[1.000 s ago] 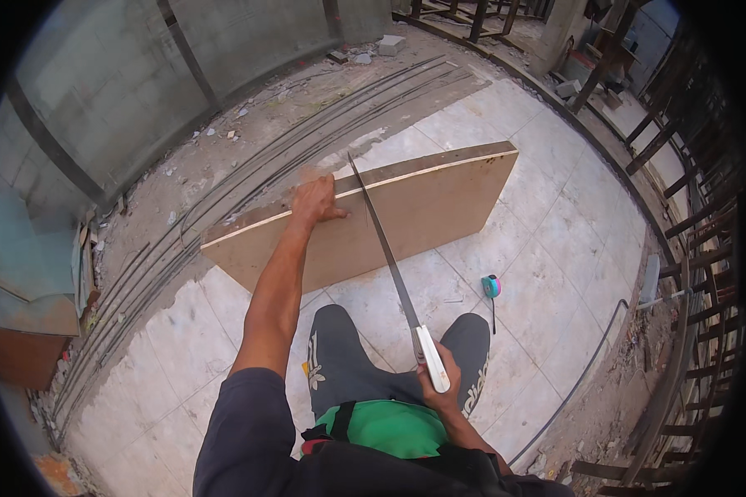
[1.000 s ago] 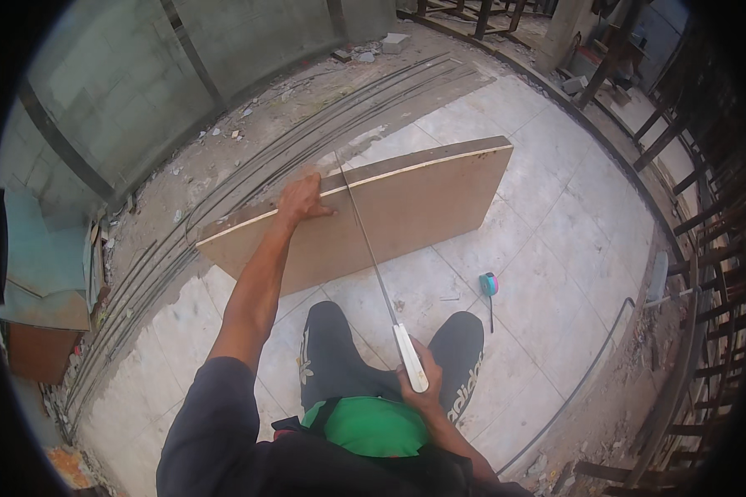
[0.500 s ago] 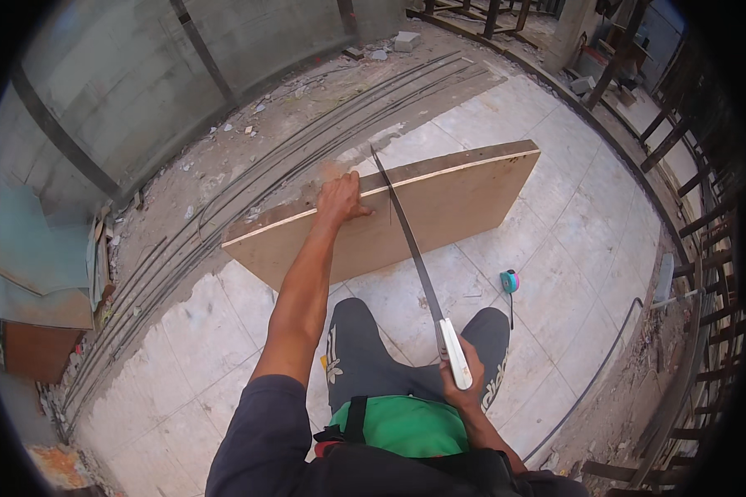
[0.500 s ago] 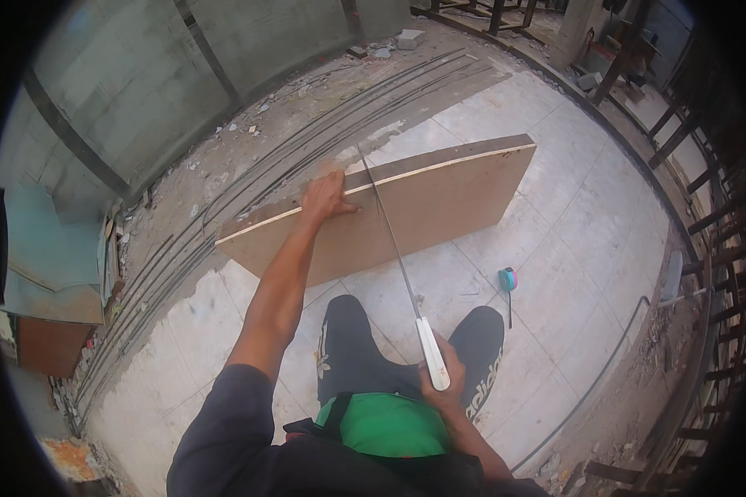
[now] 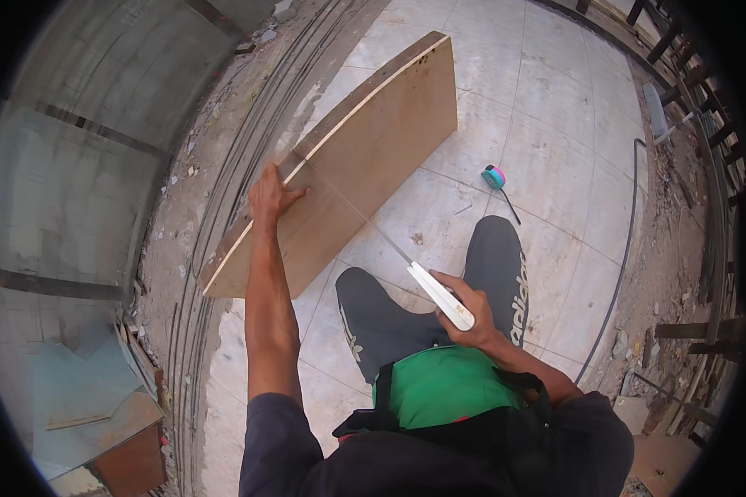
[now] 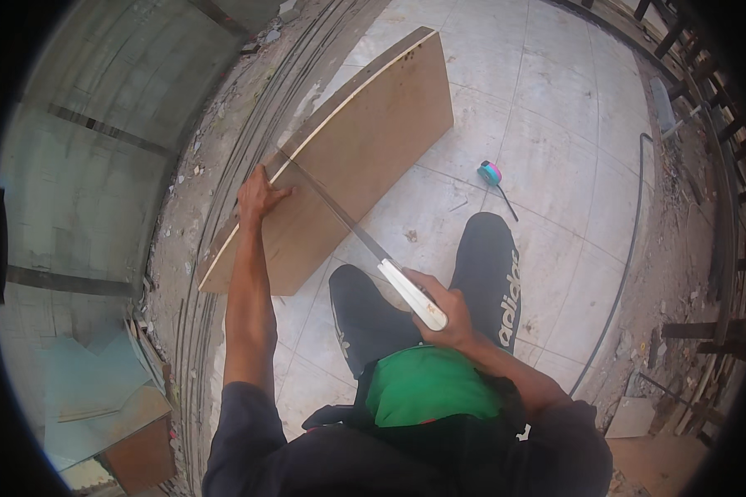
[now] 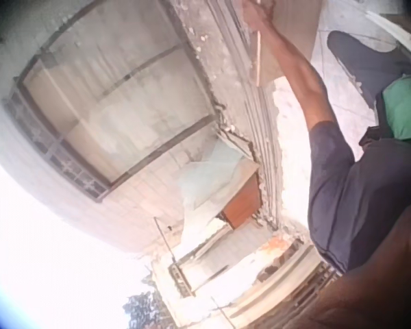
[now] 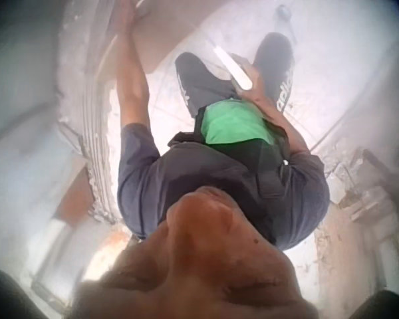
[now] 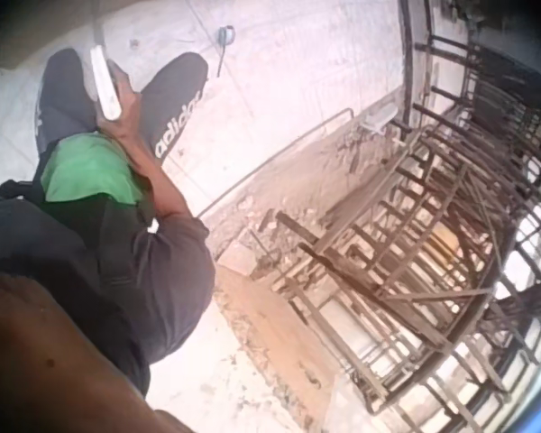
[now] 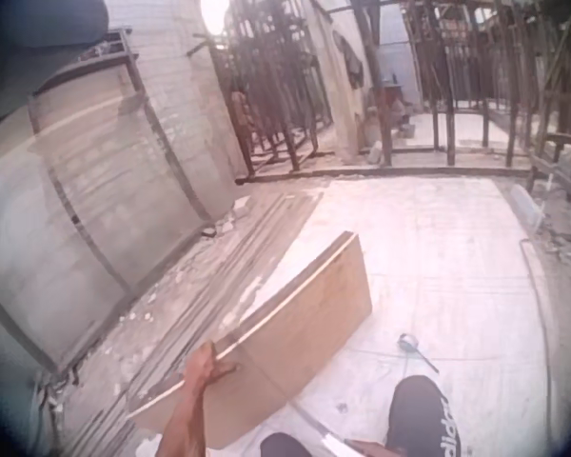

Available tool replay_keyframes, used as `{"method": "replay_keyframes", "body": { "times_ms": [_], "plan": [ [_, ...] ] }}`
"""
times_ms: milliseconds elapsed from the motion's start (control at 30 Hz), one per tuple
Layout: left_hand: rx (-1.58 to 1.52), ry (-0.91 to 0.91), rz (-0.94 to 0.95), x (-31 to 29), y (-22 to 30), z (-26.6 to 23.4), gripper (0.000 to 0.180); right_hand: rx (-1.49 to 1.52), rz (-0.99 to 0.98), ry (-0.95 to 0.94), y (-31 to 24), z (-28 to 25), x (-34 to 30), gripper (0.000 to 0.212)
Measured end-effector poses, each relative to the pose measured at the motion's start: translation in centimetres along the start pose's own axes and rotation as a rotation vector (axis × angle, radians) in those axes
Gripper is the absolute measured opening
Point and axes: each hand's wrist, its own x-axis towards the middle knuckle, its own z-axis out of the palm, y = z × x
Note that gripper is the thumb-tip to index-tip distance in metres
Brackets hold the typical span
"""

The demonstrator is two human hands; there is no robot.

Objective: The person saws a piece of plywood using a hand saw while it is positioned on the floor.

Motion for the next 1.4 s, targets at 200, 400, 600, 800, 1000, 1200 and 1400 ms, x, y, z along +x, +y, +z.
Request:
{"method": "replay_keyframes", "body": {
  "times_ms": [200, 400, 600, 800, 1000, 1200, 1400],
  "plan": [
    [0.003, -0.031, 0.002, -0.4, 3.3, 1.3, 0.075, 0.001, -0.135, 0.11, 3.7, 7.3, 16.7, 0.058],
    [0.006, -0.018, -0.027, 0.0, 0.7, -0.6, 0.073, 0.015, 0.008, -0.068, 1.1, -1.5, -0.3, 0.07],
    [0.018, -0.008, 0.027, -0.8, 1.6, 1.6, 0.074, 0.019, 0.215, -0.116, 1.9, 1.9, 9.7, 0.063],
    [0.02, -0.037, -0.017, -1.2, 0.7, 0.7, 0.072, 0.046, 0.051, -0.058, 2.7, 4.9, 10.4, 0.063],
    [0.049, -0.038, -0.05, -0.8, 0.5, -0.7, 0.073, 0.05, 0.019, -0.039, -1.1, -1.6, -0.9, 0.064],
    [0.021, 0.038, 0.055, 0.6, 2.8, 1.2, 0.074, 0.017, -0.093, 0.033, 3.8, 5.9, 17.2, 0.063],
    [0.001, -0.103, -0.081, -0.9, 0.5, -0.7, 0.076, 0.043, 0.107, -0.088, -0.8, -0.9, 1.2, 0.066]
  ]
}}
